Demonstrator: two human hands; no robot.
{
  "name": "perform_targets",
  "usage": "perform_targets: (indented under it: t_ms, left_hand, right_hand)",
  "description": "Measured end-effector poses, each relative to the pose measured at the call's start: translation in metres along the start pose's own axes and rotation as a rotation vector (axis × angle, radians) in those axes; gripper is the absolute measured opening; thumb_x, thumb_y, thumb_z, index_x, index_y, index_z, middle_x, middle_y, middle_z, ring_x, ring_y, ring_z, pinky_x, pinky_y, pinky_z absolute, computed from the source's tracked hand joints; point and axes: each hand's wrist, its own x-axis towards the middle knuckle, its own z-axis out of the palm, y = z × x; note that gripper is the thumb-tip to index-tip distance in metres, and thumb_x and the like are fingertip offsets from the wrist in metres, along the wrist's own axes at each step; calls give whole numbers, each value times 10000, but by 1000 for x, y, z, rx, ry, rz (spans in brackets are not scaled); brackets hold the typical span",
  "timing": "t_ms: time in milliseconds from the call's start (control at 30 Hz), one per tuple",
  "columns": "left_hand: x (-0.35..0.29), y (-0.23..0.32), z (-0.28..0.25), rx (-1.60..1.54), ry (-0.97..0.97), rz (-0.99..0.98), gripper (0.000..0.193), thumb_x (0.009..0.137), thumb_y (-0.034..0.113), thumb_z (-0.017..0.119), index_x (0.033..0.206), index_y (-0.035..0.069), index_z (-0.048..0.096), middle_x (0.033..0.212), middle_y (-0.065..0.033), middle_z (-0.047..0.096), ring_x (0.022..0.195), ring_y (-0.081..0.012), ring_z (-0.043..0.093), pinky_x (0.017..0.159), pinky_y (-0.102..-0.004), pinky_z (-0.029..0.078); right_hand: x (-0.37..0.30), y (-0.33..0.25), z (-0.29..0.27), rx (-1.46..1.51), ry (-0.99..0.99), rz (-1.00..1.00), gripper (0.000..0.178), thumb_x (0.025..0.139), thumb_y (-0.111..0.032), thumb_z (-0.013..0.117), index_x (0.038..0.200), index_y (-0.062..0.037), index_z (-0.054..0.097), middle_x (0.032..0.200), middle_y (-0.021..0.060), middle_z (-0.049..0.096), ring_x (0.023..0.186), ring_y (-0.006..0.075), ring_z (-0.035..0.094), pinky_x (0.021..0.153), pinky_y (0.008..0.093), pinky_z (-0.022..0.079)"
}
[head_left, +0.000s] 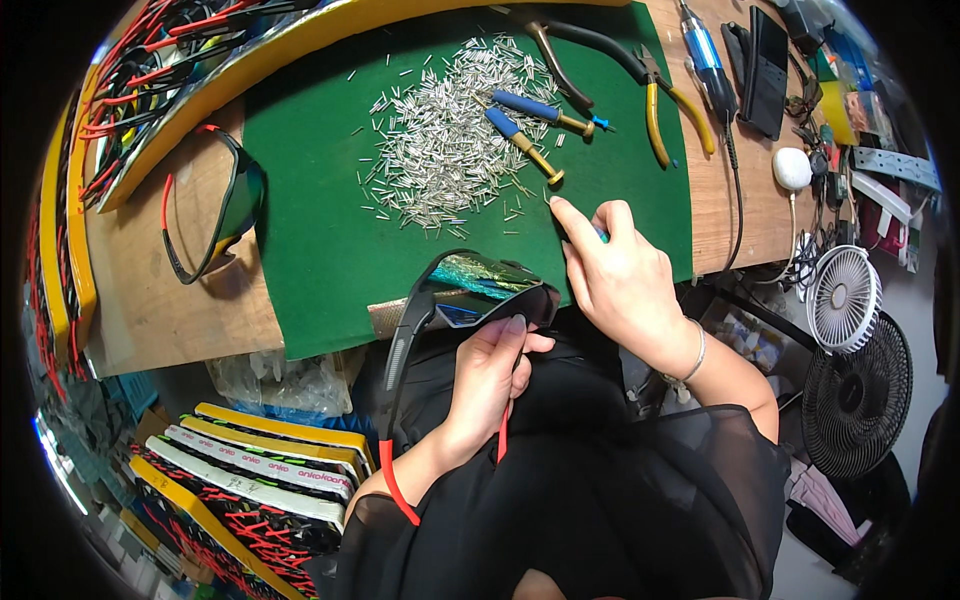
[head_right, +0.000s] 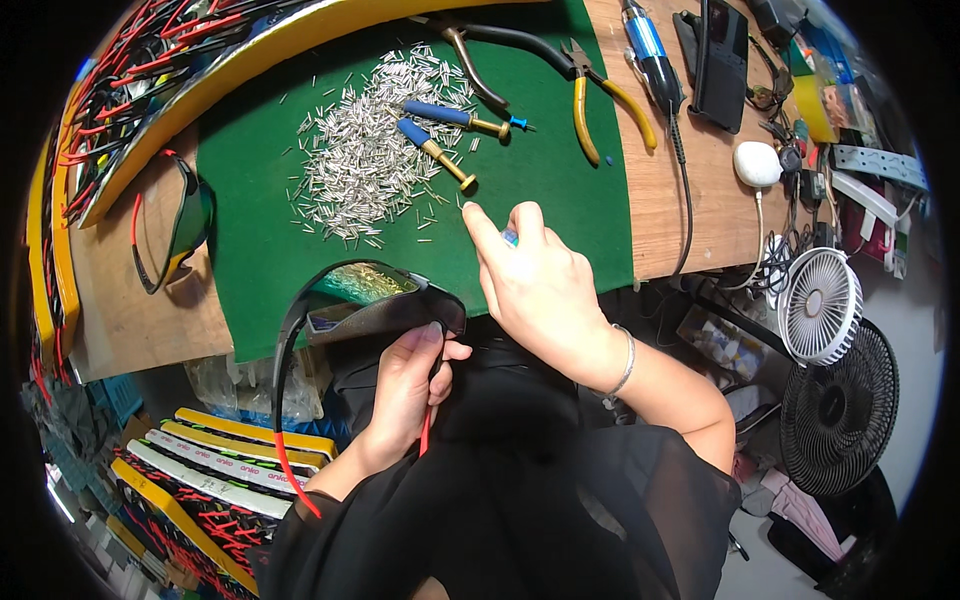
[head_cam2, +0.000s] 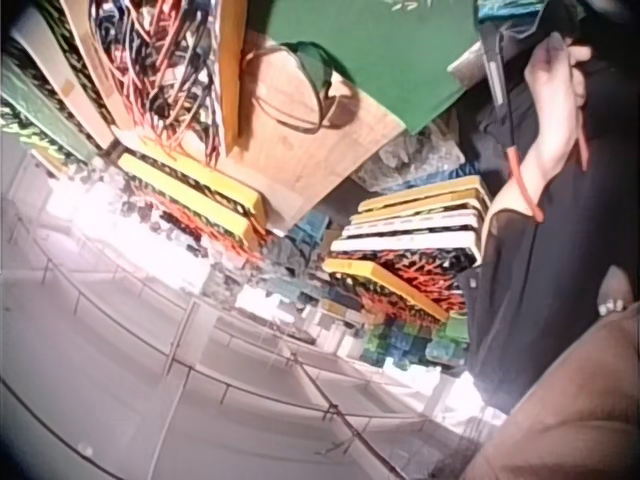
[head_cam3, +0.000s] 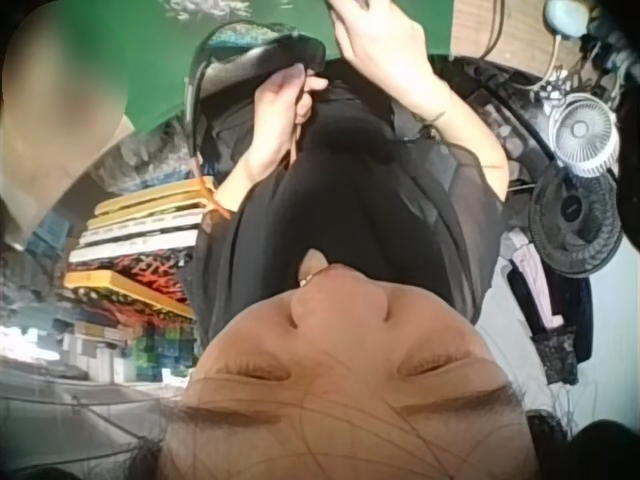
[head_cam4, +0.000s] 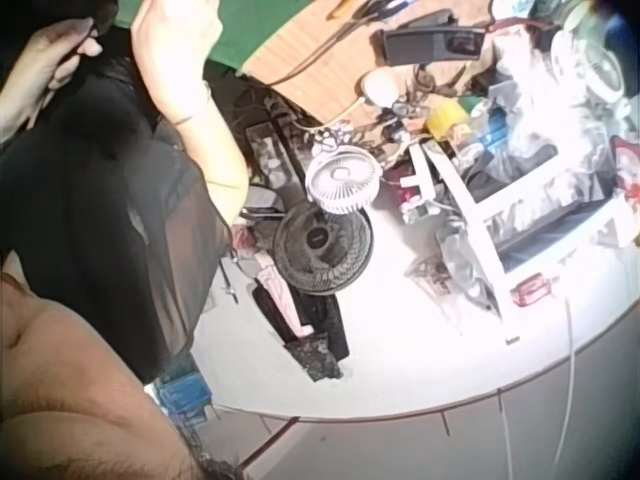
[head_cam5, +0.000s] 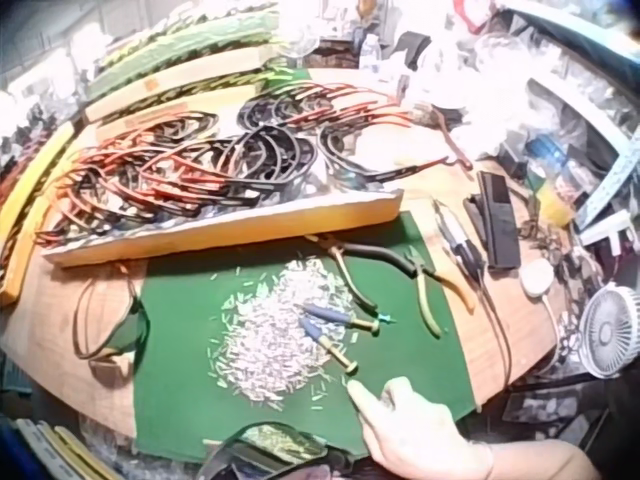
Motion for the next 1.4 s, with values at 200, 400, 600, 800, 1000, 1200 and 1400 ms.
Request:
perform_targets:
  t_ms: [200,400,600,800,1000,1200,1400]
  left_hand:
    - [-1,2,2,-6,0,-10,231,922,227,461,924,4,522,791,-78,618,430,-34,360,382,-164,279]
    - [0,3,4,5,3,-7,238,923,230,458,925,-1,516,786,-79,617,433,-36,365,382,-163,277]
    - [-1,1,3,15,27,6,265,915,254,475,916,-7,520,789,-83,621,434,-35,367,382,-165,281]
    - [0,-4,3,-9,29,55,309,917,276,469,916,-22,550,771,-69,634,435,-35,387,374,-179,288]
    - [-1,-3,7,-14,42,98,280,930,221,441,872,-22,568,739,-39,596,437,-33,399,371,-174,287]
    - [-2,-2,10,-37,62,97,272,933,197,430,871,-24,577,708,-30,568,445,-30,390,386,-173,294]
    - [-1,-2,12,-44,65,96,280,934,205,429,867,-22,580,710,-31,575,448,-29,393,387,-174,293]
  right_hand:
    - [2,-4,2,-22,35,28,408,768,-84,576,1168,-134,515,813,115,433,596,229,557,486,319,474]
    - [6,-2,1,22,12,55,390,783,-104,558,1169,-157,529,808,126,445,587,248,562,495,331,482]
    - [-22,10,-35,216,-95,-57,443,786,-79,561,1214,-170,498,796,112,424,588,260,511,528,343,462]
    - [-59,1,-41,124,-229,-228,534,659,-44,602,1169,-192,543,737,70,415,558,190,502,460,286,449]
    - [-61,-4,-11,-98,-109,-388,425,678,-103,558,1096,-183,565,732,34,421,525,130,452,418,227,396]
    - [-64,-3,-7,-143,-66,-384,371,691,-130,542,1057,-174,583,717,21,422,509,111,431,393,206,364]
    - [-64,-5,-9,-190,-66,-376,338,712,-151,534,1044,-177,590,717,14,428,503,101,425,383,198,348]
